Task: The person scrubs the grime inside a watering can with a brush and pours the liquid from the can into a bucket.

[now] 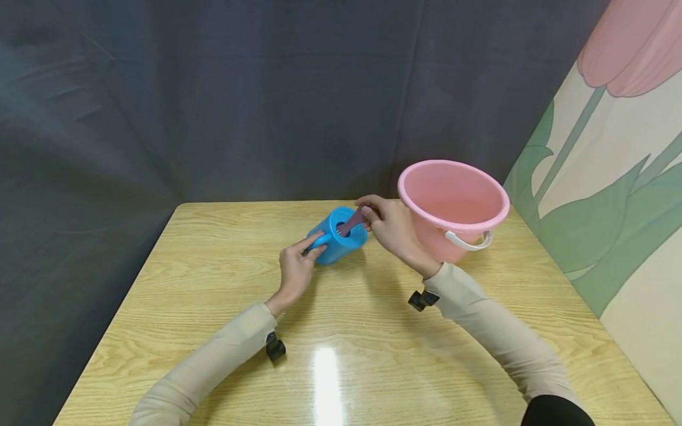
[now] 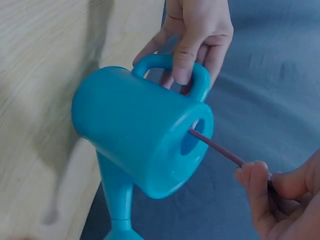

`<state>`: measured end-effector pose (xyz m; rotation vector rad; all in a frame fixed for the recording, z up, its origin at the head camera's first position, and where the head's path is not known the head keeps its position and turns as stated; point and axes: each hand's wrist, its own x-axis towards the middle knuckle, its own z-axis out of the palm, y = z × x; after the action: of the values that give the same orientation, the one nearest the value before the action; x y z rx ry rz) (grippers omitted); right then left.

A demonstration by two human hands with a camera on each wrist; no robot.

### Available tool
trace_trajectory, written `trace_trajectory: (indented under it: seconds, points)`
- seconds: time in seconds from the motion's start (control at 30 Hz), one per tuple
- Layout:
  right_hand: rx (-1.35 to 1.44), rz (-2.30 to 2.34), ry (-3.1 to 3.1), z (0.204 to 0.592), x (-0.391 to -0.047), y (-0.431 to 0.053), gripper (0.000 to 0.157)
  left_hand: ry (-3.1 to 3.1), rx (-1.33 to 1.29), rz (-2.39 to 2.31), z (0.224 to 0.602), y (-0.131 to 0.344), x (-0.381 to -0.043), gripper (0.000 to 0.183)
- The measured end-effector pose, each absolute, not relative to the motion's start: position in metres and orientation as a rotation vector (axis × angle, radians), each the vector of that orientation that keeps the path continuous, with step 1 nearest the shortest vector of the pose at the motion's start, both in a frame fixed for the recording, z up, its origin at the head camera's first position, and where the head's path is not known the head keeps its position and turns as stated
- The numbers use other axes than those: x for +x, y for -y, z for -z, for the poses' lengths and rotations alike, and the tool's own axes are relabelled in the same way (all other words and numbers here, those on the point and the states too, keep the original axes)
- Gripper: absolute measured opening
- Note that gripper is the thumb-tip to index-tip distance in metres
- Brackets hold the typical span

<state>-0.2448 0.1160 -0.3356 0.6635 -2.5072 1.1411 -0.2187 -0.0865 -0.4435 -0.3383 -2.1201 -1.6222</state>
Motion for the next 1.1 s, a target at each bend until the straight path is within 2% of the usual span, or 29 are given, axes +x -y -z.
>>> trace_trajectory:
  seconds: [0.3, 0.67, 0.83, 1.1]
  points:
    - [0.756, -0.989, 2.596, 0.352, -0.245, -0.106, 0.018, 2.116, -0.355, 1.617, 0.443, 0.087, -0.218, 0.032]
    - [0.654, -1.119, 2.513, 0.328, -0.248, -0.118, 0.018, 2.126, -0.358, 1.595, 0.443, 0.088, -0.217, 0.032]
    - [0.705, -1.043, 2.538, 0.332, -0.248, -0.119, 0.019, 2.121, -0.367, 1.589, 0.441, 0.087, -0.217, 0.032]
    - [0.845, -0.902, 2.568, 0.340, -0.248, -0.115, 0.038, 2.112, -0.384, 1.596, 0.443, 0.087, -0.217, 0.032]
